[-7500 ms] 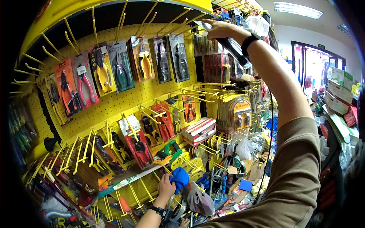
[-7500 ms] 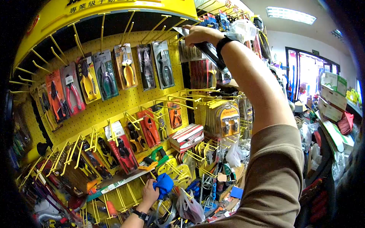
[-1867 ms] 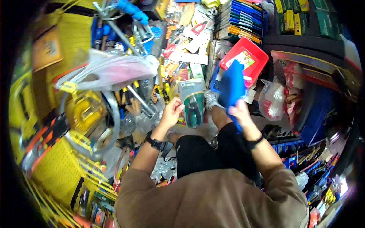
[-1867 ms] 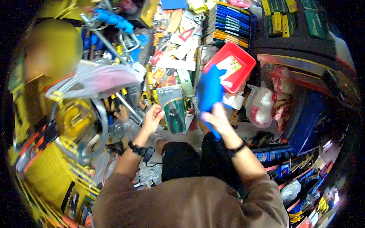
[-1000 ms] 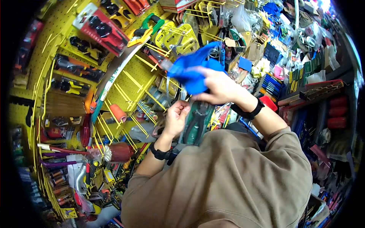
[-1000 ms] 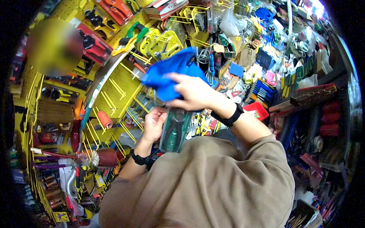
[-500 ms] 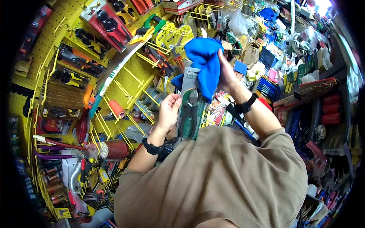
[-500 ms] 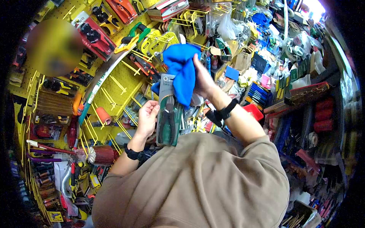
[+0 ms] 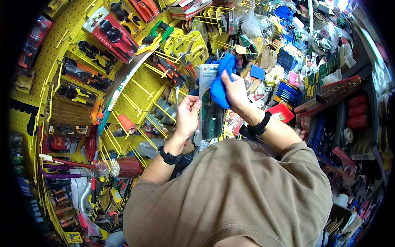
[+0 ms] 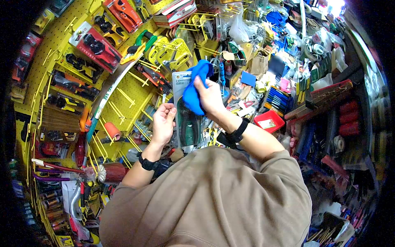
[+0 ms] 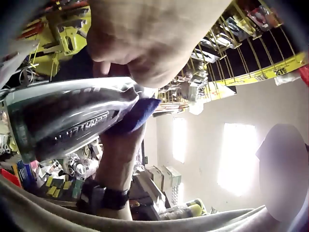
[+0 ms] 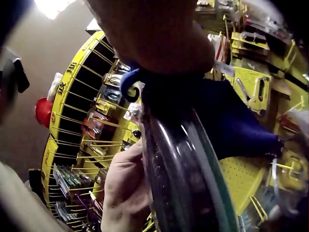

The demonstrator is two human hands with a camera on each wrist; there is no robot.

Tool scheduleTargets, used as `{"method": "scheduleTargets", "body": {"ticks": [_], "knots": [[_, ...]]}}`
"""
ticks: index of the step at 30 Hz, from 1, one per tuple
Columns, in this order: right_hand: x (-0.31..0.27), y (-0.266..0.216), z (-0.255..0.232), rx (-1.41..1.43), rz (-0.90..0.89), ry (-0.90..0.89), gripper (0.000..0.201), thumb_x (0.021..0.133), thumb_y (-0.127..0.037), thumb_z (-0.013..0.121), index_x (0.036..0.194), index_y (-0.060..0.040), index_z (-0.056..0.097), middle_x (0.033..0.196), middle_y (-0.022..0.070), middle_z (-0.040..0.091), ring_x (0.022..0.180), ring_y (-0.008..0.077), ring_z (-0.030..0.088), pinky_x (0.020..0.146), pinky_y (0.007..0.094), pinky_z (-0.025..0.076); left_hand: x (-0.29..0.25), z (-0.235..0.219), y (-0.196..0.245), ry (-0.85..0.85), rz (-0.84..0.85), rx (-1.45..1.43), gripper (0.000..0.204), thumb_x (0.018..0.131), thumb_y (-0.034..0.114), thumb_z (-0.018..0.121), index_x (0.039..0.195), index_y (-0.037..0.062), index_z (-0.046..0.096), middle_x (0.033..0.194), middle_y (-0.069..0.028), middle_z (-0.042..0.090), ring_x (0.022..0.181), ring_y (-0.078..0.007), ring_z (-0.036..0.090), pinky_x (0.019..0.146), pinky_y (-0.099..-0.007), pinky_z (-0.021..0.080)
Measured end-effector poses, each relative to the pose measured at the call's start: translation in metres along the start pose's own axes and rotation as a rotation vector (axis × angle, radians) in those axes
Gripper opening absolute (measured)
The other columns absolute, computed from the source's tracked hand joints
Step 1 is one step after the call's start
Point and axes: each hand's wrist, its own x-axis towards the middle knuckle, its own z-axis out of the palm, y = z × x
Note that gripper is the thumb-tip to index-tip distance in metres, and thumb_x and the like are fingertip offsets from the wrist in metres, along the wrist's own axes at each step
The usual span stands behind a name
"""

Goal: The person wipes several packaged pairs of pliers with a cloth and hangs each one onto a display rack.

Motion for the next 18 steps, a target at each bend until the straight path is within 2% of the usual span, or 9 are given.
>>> {"method": "scheduleTargets", "body": {"ticks": [2, 4, 6, 8, 9, 11, 12, 15, 18], "knots": [[0.017, 0.008, -0.019, 0.016, -0.092, 0.183, 0.039, 0.103, -0.041, 0.052, 0.086, -0.0066, 0.061, 0.074, 0.0026, 0.065, 0.06, 0.0108, 0.059, 0.056, 0.026, 0.048, -0.002, 0.009, 0.003, -0.014, 0.12, 0.015, 0.017, 0.1, 0.02, 0.061, 0.107, 0.0046, 0.06, 0.085, 0.005, 0.058, 0.066, 0.0, 0.047, 0.05, -0.0163, 0.038], [0.047, 0.011, -0.046, 0.397, -0.354, -0.045, 0.05, 0.105, -0.042, 0.043, 0.109, 0.0032, 0.064, 0.093, 0.0142, 0.072, 0.075, 0.023, 0.07, 0.071, 0.0338, 0.058, -0.002, 0.009, 0.001, 0.006, 0.12, 0.032, 0.018, 0.1, 0.02, 0.061, 0.108, 0.0043, 0.059, 0.084, 0.0048, 0.058, 0.065, -0.0004, 0.047, 0.05, -0.0163, 0.038], [0.025, -0.006, -0.055, -0.016, -0.68, 0.092, 0.045, 0.1, -0.036, 0.052, 0.106, 0.0062, 0.066, 0.113, 0.0211, 0.068, 0.097, 0.0316, 0.069, 0.089, 0.0405, 0.055, -0.002, 0.007, 0.001, 0.106, -0.001, -0.014, 0.014, 0.1, 0.01, 0.059, 0.106, -0.0018, 0.059, 0.088, -0.0014, 0.062, 0.08, -0.0061, 0.054, 0.074, -0.0216, 0.046], [0.001, -0.032, -0.04, -0.777, -1.075, -0.271, 0.046, 0.093, -0.042, 0.061, 0.115, -0.0019, 0.065, 0.122, 0.0209, 0.06, 0.115, 0.0382, 0.056, 0.103, 0.0512, 0.041, 0.005, 0.002, -0.003, 0.104, -0.003, 0.041, 0.017, 0.1, 0.011, 0.059, 0.111, -0.0013, 0.059, 0.093, -0.003, 0.065, 0.086, -0.011, 0.059, 0.079, -0.0257, 0.048], [-0.008, -0.046, -0.026, -1.021, -1.202, -0.408, 0.06, 0.084, -0.054, 0.067, 0.12, -0.0063, 0.066, 0.136, 0.0218, 0.05, 0.131, 0.0456, 0.04, 0.11, 0.0571, 0.031, 0.006, 0.004, 0.007, 0.064, 0.162, 0.144, 0.022, 0.1, 0.013, 0.059, 0.117, -0.0009, 0.057, 0.103, -0.0065, 0.064, 0.095, -0.0152, 0.06, 0.084, -0.0295, 0.049], [-0.026, -0.05, 0.003, -1.377, -1.134, -0.463, 0.071, 0.082, -0.067, 0.061, 0.123, -0.0091, 0.065, 0.151, 0.0238, 0.035, 0.142, 0.0503, 0.023, 0.109, 0.0677, 0.025, 0.007, 0.013, -0.001, 0.085, 0.401, 0.209, 0.057, 0.094, 0.016, 0.068, 0.144, 0.0037, 0.042, 0.142, -0.0135, 0.051, 0.129, -0.0252, 0.049, 0.107, -0.0429, 0.043], [-0.028, -0.042, 0.007, -1.468, -1.104, -0.463, 0.074, 0.081, -0.07, 0.059, 0.125, -0.0101, 0.065, 0.156, 0.0247, 0.028, 0.145, 0.0516, 0.017, 0.109, 0.071, 0.022, 0.011, 0.011, -0.01, -0.067, 0.328, -0.02, 0.062, 0.098, 0.02, 0.061, 0.151, 0.0039, 0.032, 0.151, -0.014, 0.04, 0.137, -0.0261, 0.041, 0.113, -0.0436, 0.038], [-0.034, -0.027, 0.007, -1.448, -0.99, -0.577, 0.075, 0.085, -0.067, 0.057, 0.129, -0.0067, 0.061, 0.157, 0.0254, 0.026, 0.144, 0.055, 0.015, 0.109, 0.0721, 0.021, 0.032, 0.017, -0.008, -0.104, 0.126, -0.545, 0.052, 0.108, 0.032, 0.035, 0.151, 0.0043, 0.031, 0.153, -0.0157, 0.039, 0.138, -0.0308, 0.042, 0.114, -0.0455, 0.039], [-0.041, -0.017, -0.001, -1.358, -1.02, -0.603, 0.07, 0.087, -0.063, 0.057, 0.127, -0.0056, 0.062, 0.154, 0.0244, 0.032, 0.141, 0.0528, 0.024, 0.114, 0.0622, 0.026, 0.026, 0.015, -0.006, -0.162, 0.011, -0.707, 0.049, 0.107, 0.033, 0.035, 0.147, 0.0041, 0.038, 0.147, -0.0145, 0.046, 0.132, -0.0294, 0.049, 0.111, -0.0438, 0.042]]}}
